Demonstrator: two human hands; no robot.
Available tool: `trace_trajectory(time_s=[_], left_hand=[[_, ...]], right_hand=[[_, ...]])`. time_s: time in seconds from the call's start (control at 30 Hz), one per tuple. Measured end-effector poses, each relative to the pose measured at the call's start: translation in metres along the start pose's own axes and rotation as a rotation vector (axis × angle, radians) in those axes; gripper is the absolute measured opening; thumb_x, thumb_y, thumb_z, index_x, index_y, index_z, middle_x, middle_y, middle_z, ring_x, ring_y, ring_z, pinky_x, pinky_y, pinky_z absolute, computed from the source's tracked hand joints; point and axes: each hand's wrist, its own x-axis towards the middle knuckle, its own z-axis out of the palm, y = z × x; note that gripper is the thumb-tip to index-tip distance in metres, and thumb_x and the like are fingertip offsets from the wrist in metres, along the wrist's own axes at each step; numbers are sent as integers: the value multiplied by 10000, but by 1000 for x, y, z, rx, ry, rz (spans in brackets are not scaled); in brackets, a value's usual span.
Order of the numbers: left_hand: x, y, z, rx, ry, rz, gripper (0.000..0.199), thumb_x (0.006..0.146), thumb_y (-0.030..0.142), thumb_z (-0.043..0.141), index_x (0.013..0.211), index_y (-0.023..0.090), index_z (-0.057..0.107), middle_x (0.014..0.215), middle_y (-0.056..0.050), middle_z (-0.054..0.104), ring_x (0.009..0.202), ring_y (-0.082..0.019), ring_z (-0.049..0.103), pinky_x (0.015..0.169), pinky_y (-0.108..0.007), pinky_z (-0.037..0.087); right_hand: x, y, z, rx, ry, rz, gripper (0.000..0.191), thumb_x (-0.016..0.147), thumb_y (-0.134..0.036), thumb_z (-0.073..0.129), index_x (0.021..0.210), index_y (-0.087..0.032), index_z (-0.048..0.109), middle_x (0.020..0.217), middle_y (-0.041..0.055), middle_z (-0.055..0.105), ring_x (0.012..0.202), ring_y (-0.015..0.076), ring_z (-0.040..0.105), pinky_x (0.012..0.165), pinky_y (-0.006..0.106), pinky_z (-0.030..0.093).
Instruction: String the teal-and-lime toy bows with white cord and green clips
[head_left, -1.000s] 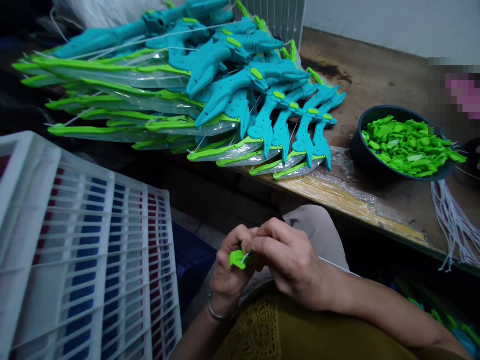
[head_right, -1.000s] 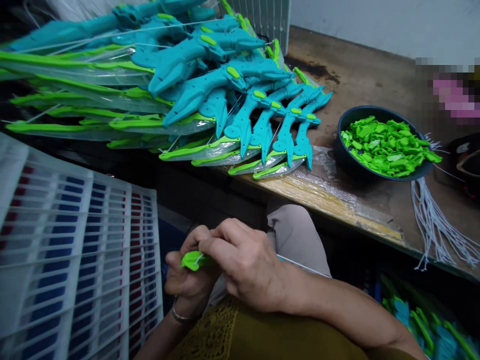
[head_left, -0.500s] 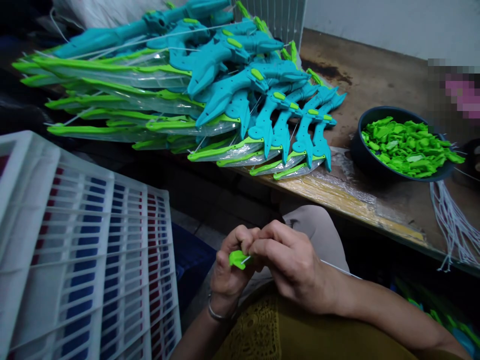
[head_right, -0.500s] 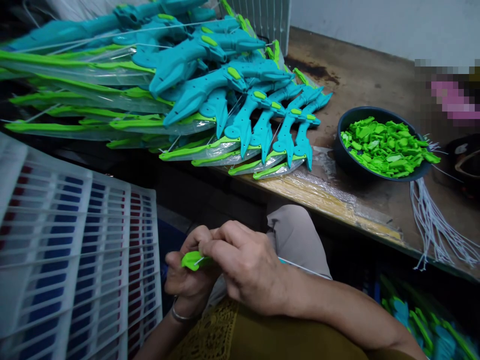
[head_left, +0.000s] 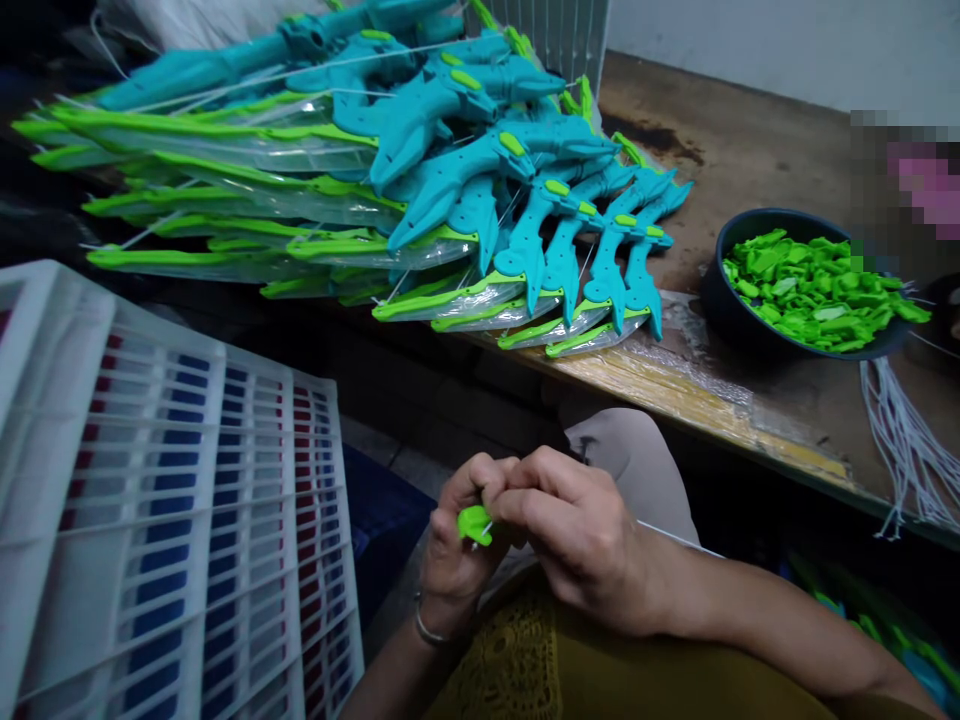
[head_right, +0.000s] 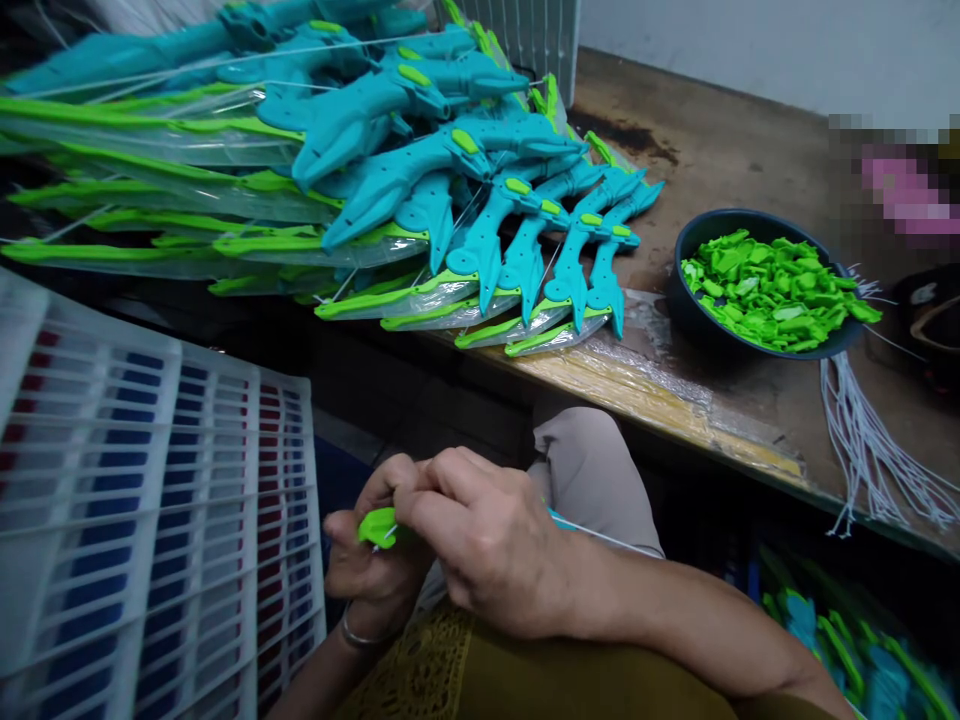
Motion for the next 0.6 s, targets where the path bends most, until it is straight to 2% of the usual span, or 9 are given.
trace_trajectory(time_s=[0.1,0.2,0.3,0.4,0.6], left_hand=[[6,4,8,1,40,49,510,926,700,554,763,225,469,680,25,364,624,-154,324,628,-293,402],[13,7,15,1,70,28,501,931,677,574,753,216,489,682,26,368,634,-155,314,651,-290,400],[17,9,19,-25,92,0,472,930,639,612,764,204,530,714,16,410,659,-151,352,635,-271,393],[18,10,24,-28,156,-14,420,939,593,637,805,199,582,756,6,461,706,-152,422,660,-257,428],[13,6,24,149,283,-33,376,974,585,597,923,216,644,797,2,547,714,-155,507,680,-258,478]], right_hand=[[2,0,0,-44,21,-35,277,1031,-75,367,1057,-137,636,850,40,557,714,145,506,582,261,417],[4,4,1,-79,25,-66,252,1090,-117,354,1110,-120,606,870,49,575,734,149,521,605,264,431],[5,9,4,-122,63,-102,178,1103,-136,398,1136,-115,572,890,60,594,776,157,554,649,267,459],[5,13,7,-182,94,-110,143,1100,-141,424,1124,-119,563,854,58,593,757,166,560,627,275,459],[10,26,9,-421,144,-247,158,1061,-100,435,1076,-85,592,839,105,628,740,197,558,627,295,492]])
